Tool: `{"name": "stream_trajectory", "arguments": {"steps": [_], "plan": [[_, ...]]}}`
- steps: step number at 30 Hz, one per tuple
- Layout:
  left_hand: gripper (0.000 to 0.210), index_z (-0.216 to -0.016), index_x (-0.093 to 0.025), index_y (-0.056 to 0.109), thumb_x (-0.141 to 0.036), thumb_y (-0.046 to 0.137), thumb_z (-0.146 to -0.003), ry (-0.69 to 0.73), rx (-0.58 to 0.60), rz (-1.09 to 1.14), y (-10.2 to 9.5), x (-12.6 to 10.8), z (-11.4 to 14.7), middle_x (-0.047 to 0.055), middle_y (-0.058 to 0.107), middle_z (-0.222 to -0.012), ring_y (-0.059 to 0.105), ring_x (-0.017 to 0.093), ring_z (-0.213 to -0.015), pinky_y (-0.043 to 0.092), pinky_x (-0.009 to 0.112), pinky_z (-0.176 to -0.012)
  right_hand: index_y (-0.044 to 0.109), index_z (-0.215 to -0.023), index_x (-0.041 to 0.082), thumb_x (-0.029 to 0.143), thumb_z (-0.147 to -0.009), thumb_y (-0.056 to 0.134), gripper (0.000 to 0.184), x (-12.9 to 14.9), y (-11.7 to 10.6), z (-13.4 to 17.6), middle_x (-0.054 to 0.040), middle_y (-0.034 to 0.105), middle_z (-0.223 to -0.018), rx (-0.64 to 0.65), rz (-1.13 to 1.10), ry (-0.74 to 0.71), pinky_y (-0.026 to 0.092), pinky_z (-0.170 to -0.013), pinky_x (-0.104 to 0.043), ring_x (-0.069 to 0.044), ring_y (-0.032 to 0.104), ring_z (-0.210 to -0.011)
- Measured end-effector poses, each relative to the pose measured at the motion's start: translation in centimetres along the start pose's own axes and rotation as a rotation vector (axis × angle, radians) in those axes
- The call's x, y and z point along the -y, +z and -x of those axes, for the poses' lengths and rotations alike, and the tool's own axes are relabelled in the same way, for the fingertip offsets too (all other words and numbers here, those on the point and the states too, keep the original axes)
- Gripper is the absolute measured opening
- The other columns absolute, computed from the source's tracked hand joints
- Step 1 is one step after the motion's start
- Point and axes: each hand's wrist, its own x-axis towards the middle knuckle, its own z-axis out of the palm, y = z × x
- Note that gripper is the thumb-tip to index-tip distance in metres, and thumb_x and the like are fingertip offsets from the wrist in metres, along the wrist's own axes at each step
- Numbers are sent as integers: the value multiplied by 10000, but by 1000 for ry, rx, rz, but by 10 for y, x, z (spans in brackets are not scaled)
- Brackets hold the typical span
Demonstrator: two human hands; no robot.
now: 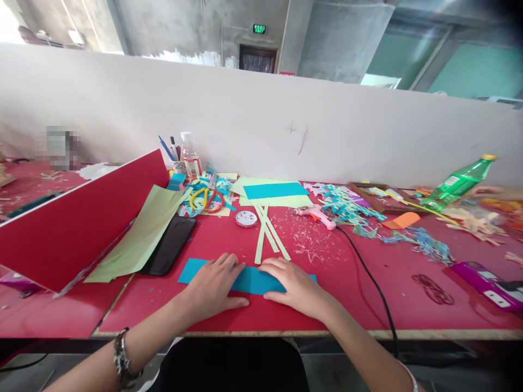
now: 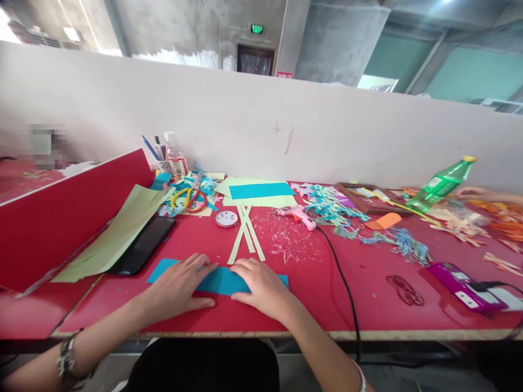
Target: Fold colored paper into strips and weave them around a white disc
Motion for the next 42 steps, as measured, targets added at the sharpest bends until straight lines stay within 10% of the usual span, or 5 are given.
{"name": "stream_trajectory", "arguments": {"steps": [14,17,22,29,42], "plan": [[395,-1079,-194,500,-388,551,-740,93,26,27,-1,-8,20,70,528,-1083,518,213,-945,417,317,-769,425,-1208,245,468,-695,567,577,29,19,35,-62,458,-1228,9,121,2,383,-887,-372,-236,419,-1089],[553,-1086,-208,484,-532,578,-647,131,39,36,-3,-11,31,59,554,-1006,524,226,-887,410,338,-742,481,-1143,241,356,-736,569,433,31,26,42,-40,524,-1161,-57,213,-92,412,-833,-335,-206,491,-992],[157,-820,-217,537,-267,391,-851,223,7,-2,-8,-16,39,-3,571,-726,529,144,-646,372,282,-609,572,-897,223,167,-822,453,151,32,14,46,17,630,-870,-121,171,-180,401,-722,-249,-126,549,-782],[180,-834,-196,499,-262,336,-872,235,-52,144,-47,-26,21,-10,586,-710,534,118,-613,348,251,-584,486,-614,175,168,-858,355,278,45,-22,20,18,520,-537,-144,270,-179,282,-517,-250,-105,424,-476],[195,-621,-179,390,-166,385,-815,343,-325,-144,-45,-10,13,-48,452,-488,375,98,-415,235,265,-478,425,-581,164,307,-837,407,293,52,-33,-7,49,399,-518,11,-364,50,247,-471,-180,-62,396,-508]]}}
